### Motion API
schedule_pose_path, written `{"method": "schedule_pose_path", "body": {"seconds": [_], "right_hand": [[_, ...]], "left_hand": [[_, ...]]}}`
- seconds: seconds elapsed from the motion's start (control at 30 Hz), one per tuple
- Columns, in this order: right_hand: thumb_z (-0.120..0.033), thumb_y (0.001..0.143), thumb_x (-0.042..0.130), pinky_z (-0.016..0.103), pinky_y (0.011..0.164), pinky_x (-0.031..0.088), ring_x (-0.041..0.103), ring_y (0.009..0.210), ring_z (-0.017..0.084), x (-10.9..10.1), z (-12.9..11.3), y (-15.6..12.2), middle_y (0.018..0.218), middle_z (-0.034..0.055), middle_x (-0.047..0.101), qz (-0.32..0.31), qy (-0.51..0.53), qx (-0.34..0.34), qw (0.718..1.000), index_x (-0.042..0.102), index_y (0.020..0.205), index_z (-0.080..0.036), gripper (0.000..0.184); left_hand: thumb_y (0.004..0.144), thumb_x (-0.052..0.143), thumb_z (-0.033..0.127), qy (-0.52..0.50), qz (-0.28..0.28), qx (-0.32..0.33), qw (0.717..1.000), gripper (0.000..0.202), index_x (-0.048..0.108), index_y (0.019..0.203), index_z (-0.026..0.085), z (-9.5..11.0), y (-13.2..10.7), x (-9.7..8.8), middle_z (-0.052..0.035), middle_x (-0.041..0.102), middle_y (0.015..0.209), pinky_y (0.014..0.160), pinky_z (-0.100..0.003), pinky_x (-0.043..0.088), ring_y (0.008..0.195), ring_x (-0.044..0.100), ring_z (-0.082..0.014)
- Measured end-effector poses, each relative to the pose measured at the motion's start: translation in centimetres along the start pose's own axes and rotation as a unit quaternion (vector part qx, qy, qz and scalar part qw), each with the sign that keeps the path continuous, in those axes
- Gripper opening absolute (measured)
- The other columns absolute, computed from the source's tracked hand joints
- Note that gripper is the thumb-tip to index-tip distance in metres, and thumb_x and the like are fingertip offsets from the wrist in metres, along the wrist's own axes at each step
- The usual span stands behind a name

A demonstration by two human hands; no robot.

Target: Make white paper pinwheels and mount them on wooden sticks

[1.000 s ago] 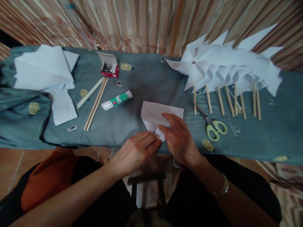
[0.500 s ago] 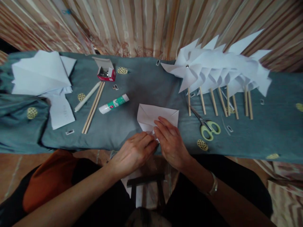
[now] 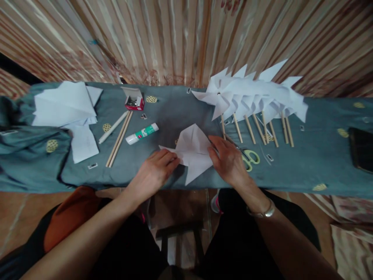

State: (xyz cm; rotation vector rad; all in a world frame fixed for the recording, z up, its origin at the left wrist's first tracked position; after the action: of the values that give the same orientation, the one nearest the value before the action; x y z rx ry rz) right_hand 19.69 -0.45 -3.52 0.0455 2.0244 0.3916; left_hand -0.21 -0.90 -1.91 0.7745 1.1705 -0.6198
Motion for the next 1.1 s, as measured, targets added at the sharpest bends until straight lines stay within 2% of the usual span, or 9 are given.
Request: {"method": "schedule_pose_path", "body": {"seconds": [0.13,0.23,0.37,0.47,0.57,0.77,0.97,1.03,1.1], "right_hand": [[-0.021,0.091,0.047,0.046,0.087,0.052,0.065,0.095,0.028,-0.8,-0.1,-0.9,0.103,0.0135,0.07,0.041,-0.015,-0.005,0.999,0.063,0.111,-0.015,0.026],[-0.017,0.091,0.046,0.046,0.089,0.051,0.063,0.1,0.028,-1.1,-0.5,-1.1,0.107,0.0142,0.069,0.048,-0.021,-0.038,0.998,0.064,0.108,-0.014,0.025],[-0.014,0.091,0.042,0.046,0.094,0.049,0.06,0.106,0.028,-0.6,-0.6,-1.2,0.117,0.015,0.066,0.022,-0.004,-0.083,0.996,0.063,0.113,-0.014,0.031],[-0.014,0.09,0.04,0.048,0.095,0.048,0.059,0.109,0.028,0.0,-0.7,-1.5,0.12,0.0155,0.064,-0.009,0.01,-0.098,0.995,0.061,0.118,-0.014,0.035],[-0.015,0.09,0.039,0.049,0.094,0.049,0.059,0.109,0.028,0.1,-0.7,-1.8,0.117,0.0164,0.065,-0.023,0.026,-0.089,0.995,0.062,0.117,-0.013,0.036],[-0.01,0.087,0.041,0.048,0.094,0.05,0.06,0.108,0.026,-1.3,-0.6,-2.3,0.115,0.0125,0.067,-0.03,0.076,-0.055,0.995,0.063,0.116,-0.017,0.037],[0.0,0.074,0.044,0.047,0.099,0.048,0.056,0.121,0.023,-1.9,-0.4,-3.7,0.132,0.007,0.058,-0.121,0.171,-0.024,0.978,0.061,0.12,-0.026,0.056],[-0.003,0.074,0.05,0.046,0.1,0.047,0.055,0.122,0.023,-1.8,-0.5,-4.1,0.134,0.0062,0.057,-0.146,0.196,-0.016,0.969,0.061,0.119,-0.028,0.052],[-0.007,0.077,0.056,0.046,0.101,0.046,0.055,0.121,0.023,-1.8,-0.6,-4.4,0.133,0.0059,0.058,-0.153,0.23,-0.006,0.961,0.064,0.112,-0.028,0.041]], "left_hand": [[0.091,0.044,0.01,0.023,0.047,-0.013,0.999,0.023,0.064,0.104,0.011,-1.7,0.8,-0.7,-0.0123,0.065,0.107,0.083,-0.041,0.053,0.1,0.057,-0.0246],[0.091,0.045,0.011,-0.004,0.083,-0.003,0.997,0.023,0.061,0.109,0.011,-0.5,1.2,-1.0,-0.0124,0.065,0.109,0.084,-0.041,0.052,0.101,0.057,-0.0242],[0.093,0.05,0.027,-0.046,0.035,0.022,0.998,0.021,0.061,0.104,0.013,2.3,1.6,0.5,-0.0096,0.065,0.097,0.076,-0.036,0.053,0.09,0.058,-0.0218],[0.094,0.047,0.025,-0.037,-0.002,0.022,0.999,0.019,0.061,0.1,0.015,3.3,1.9,1.8,-0.0077,0.064,0.091,0.073,-0.034,0.051,0.085,0.058,-0.0201],[0.094,0.044,0.02,-0.011,-0.011,0.026,1.0,0.018,0.061,0.095,0.014,3.4,2.0,2.3,-0.0068,0.063,0.086,0.068,-0.032,0.05,0.079,0.057,-0.0187],[0.092,0.046,0.014,0.01,-0.002,0.039,0.999,0.017,0.061,0.085,0.013,3.5,1.7,1.3,-0.0048,0.061,0.076,0.059,-0.029,0.047,0.068,0.055,-0.0172],[0.095,0.04,0.016,-0.037,0.019,0.037,0.998,0.023,0.061,0.087,0.013,3.2,0.0,0.0,-0.0061,0.063,0.08,0.061,-0.029,0.05,0.071,0.059,-0.0162],[0.095,0.041,0.016,-0.047,0.015,0.041,0.998,0.021,0.061,0.089,0.014,3.3,-0.6,0.1,-0.0064,0.064,0.082,0.065,-0.028,0.051,0.075,0.061,-0.0162],[0.095,0.043,0.016,-0.056,0.008,0.041,0.998,0.019,0.061,0.09,0.014,3.4,-1.0,0.2,-0.0068,0.064,0.083,0.067,-0.029,0.052,0.077,0.062,-0.0163]]}}
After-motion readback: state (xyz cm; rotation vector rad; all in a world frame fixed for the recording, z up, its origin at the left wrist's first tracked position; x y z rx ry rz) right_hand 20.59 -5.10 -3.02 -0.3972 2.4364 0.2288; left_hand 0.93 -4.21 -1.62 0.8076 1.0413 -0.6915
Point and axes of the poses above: each hand's wrist, its own y-axis towards the middle knuckle, its own x-axis out of the palm, z = x × y, the point moved 5 cm from there along y, towards the middle knuckle
